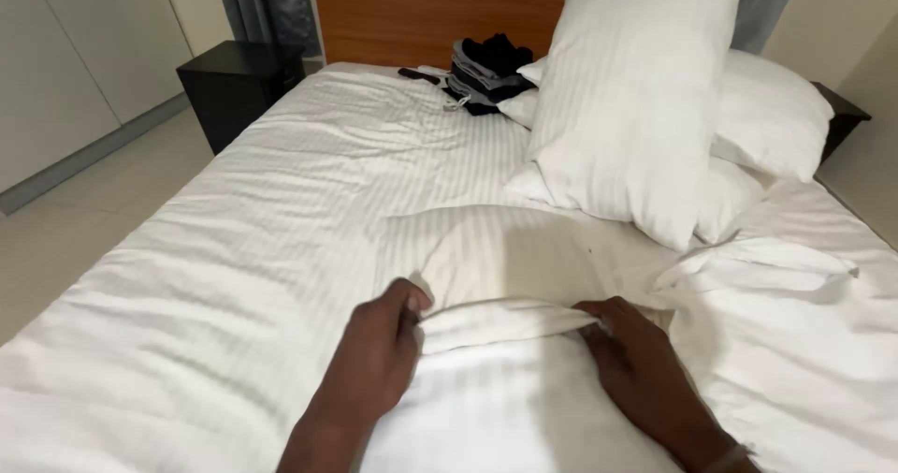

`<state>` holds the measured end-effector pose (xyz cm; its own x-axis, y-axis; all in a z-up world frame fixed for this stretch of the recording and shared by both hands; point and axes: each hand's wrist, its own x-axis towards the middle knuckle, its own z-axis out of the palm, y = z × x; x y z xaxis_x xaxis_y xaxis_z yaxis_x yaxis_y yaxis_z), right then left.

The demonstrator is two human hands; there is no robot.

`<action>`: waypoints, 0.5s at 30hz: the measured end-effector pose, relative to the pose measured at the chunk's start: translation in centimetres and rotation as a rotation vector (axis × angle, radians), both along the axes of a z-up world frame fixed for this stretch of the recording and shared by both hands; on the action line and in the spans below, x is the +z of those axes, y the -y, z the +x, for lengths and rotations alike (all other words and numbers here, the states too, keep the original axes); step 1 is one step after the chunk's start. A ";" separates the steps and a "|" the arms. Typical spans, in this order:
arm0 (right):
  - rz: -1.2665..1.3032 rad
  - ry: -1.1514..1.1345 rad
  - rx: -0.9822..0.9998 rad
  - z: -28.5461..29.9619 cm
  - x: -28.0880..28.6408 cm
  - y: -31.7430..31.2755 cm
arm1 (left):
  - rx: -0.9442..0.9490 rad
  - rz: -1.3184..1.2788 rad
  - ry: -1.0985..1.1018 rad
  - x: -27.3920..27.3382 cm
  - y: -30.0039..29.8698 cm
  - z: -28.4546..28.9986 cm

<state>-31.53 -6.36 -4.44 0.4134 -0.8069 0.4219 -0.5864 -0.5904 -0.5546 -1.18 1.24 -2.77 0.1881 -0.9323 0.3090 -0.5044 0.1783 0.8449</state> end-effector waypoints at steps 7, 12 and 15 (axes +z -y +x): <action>0.121 0.071 -0.111 1.0 2.1 -0.8 | -0.045 -0.504 0.396 -1.1 0.3 -0.7; -0.113 -0.053 -0.048 0.1 0.9 0.4 | -0.019 0.223 0.063 1.6 0.4 -1.2; -0.058 0.023 -0.101 0.9 1.9 -0.3 | -0.160 0.384 -0.060 3.9 -0.1 -0.3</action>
